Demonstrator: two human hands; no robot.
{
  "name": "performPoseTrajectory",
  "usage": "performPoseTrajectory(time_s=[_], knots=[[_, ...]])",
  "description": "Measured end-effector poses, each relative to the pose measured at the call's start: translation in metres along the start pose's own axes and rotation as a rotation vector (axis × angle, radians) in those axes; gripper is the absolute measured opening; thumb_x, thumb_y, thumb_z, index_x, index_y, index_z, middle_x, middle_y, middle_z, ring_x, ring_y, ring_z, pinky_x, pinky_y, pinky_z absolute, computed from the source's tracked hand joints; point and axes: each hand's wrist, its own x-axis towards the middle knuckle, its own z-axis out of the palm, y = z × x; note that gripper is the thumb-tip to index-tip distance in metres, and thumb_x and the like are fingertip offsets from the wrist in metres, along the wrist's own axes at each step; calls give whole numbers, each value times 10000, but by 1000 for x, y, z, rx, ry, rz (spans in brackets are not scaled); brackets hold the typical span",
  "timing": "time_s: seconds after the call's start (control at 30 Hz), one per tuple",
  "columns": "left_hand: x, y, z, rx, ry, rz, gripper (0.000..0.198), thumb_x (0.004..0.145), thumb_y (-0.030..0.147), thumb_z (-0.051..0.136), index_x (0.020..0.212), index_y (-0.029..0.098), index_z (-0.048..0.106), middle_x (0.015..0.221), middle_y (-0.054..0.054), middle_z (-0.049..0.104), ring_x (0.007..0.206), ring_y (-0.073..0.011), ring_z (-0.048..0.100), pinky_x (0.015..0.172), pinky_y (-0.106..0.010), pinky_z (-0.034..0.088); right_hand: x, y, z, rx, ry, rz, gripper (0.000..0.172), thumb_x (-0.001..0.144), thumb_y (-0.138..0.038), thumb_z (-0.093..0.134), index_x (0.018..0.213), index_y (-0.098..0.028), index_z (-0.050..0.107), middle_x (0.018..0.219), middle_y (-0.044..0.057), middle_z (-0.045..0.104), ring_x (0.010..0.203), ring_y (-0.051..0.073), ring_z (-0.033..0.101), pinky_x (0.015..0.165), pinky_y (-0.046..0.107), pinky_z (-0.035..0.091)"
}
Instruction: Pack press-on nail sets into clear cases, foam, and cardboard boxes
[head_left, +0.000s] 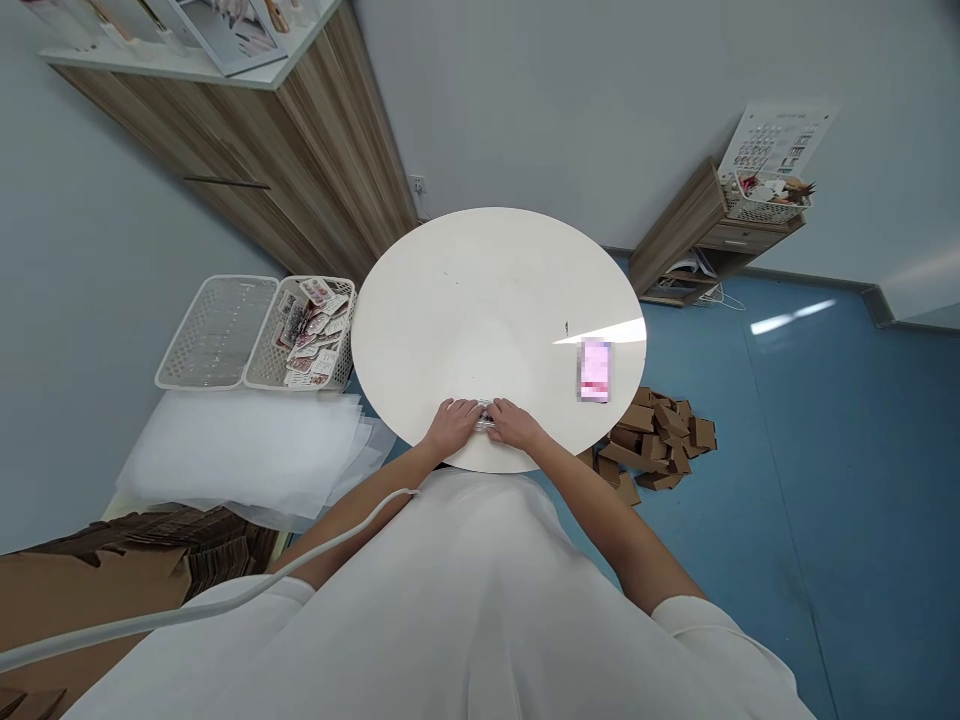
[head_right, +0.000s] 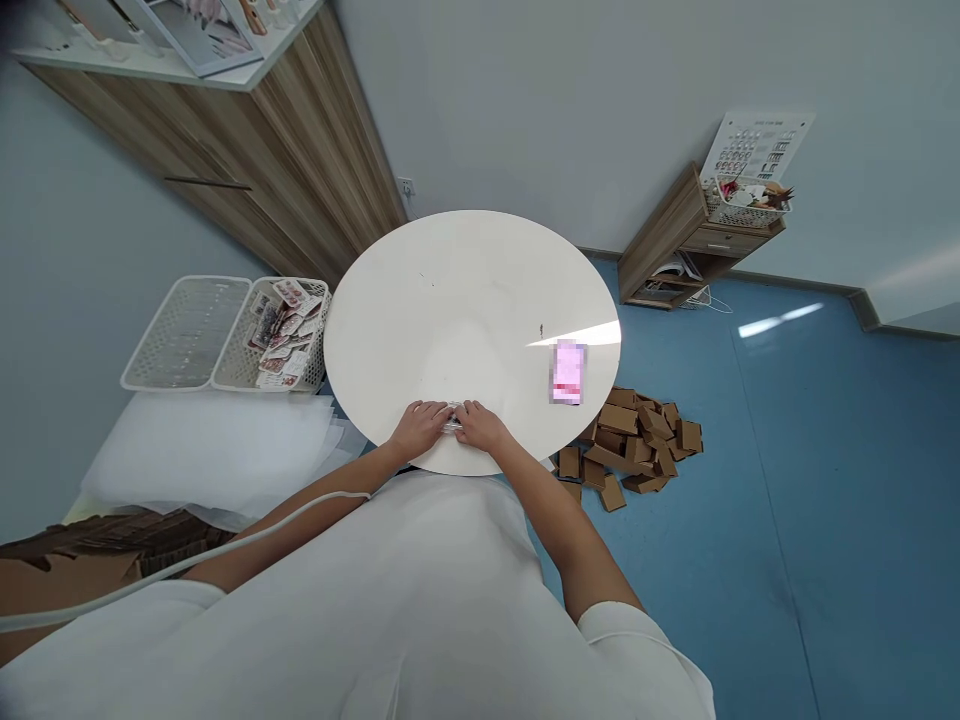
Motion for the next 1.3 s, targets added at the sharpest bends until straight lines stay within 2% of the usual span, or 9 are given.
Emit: performPoseTrajectory(time_s=[0.07,0.17,0.23,0.37,0.6,0.9,1.1,1.2,1.3], knots=[[3,0,-3,16,3,16,433,758,131,428,1166,270,463,1219,-73,495,1157,-253,395,1005,-447,147,-4,0,-5,41,41,-7,365,773,-312,498,1102,-156,478,1120,139,512,1117,274,408,922,411,329],[5,-1,-5,15,13,22,443,751,122,426,1166,273,469,1220,-66,496,1163,-250,387,1001,-444,166,-14,-2,-5,105,149,-8,595,685,-436,600,1187,-170,425,1300,153,381,1256,335,237,990,495,187],[5,-1,-5,7,22,14,442,749,128,434,1164,275,473,1235,-62,483,1174,-251,375,995,-438,190,-20,-3,-2,105,187,17,661,659,-411,637,1227,-182,389,1330,152,349,1269,337,215,1003,511,136],[5,-2,-3,-14,45,10,425,741,134,459,1138,283,497,1266,-60,450,1189,-260,357,983,-438,221,-29,-4,7,54,179,117,364,813,-153,407,1171,-203,446,1196,126,496,1141,251,416,974,452,244],[-5,-4,-2,-105,-46,95,385,748,180,482,1123,257,523,1145,-79,545,1067,-254,473,940,-419,290,-49,-9,15,233,137,198,384,801,-117,342,1150,-223,461,1195,56,503,1000,193,518,771,300,438],[-9,-9,-11,-317,-128,-39,393,735,465,500,1055,258,595,979,-49,646,912,-246,571,834,-355,391,-58,-11,7,513,153,327,337,828,-215,357,1117,-255,526,1065,38,607,945,222,564,804,352,423],[18,-17,-26,-635,-290,-108,401,704,476,518,993,224,633,954,-11,654,885,-198,569,776,-279,406,-39,13,-10,688,104,372,300,812,-257,396,1044,-247,587,1034,23,624,944,197,557,813,323,413],[31,-22,-33,-684,-397,-175,397,712,463,506,971,192,637,842,-4,641,789,-166,543,699,-258,396,-28,25,-14,782,75,409,283,793,-264,423,1001,-223,609,1053,29,612,957,184,541,827,304,399],[39,-25,-37,-700,-412,-248,335,694,447,523,861,187,653,720,5,591,672,-133,493,615,-241,368,-19,34,-16,847,48,469,258,771,-267,443,946,-212,624,1026,31,612,925,175,538,795,285,398]])
